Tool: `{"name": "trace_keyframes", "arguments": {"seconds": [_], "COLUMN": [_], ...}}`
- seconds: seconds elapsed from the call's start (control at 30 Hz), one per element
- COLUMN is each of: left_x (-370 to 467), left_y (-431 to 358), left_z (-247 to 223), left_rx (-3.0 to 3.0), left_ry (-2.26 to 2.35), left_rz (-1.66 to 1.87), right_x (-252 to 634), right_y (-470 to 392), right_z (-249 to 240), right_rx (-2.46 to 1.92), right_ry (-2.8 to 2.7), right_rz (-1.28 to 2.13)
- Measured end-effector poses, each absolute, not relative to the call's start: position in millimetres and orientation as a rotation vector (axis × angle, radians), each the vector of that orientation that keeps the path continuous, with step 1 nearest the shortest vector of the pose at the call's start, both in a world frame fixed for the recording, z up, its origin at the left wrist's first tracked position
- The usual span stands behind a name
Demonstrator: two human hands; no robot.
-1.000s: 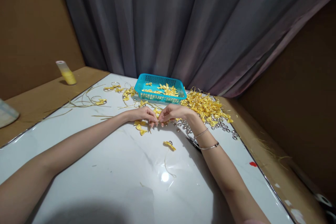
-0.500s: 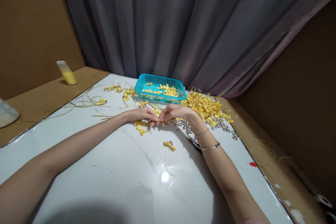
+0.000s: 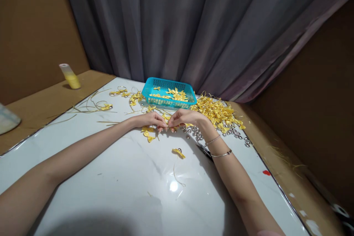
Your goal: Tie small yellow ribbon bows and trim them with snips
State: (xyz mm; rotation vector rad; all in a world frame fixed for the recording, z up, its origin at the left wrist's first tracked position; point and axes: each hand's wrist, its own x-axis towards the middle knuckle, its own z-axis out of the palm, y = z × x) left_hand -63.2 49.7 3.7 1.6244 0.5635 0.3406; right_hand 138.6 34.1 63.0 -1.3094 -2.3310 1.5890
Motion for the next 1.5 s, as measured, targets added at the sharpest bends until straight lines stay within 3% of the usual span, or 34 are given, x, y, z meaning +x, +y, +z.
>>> {"name": "trace_keyframes", "arguments": {"seconds": [1.07,1.5], "left_x": [-65.0,-54.6], "left_y": [51.6,44.8], "left_z": [1.7,18.2], "left_rx": [1.629,1.409], "left_ry": [0.532,0.663], "left_rz": [0.337,0.634], "right_x": [136.3,130.5], "right_y": [34.1,1.8], "right_z": [62.3,98.3], "right_rx": [-1.315,-1.473], "right_ry": [-2.281,-2.412], "right_rz": [1.634,0.745]}}
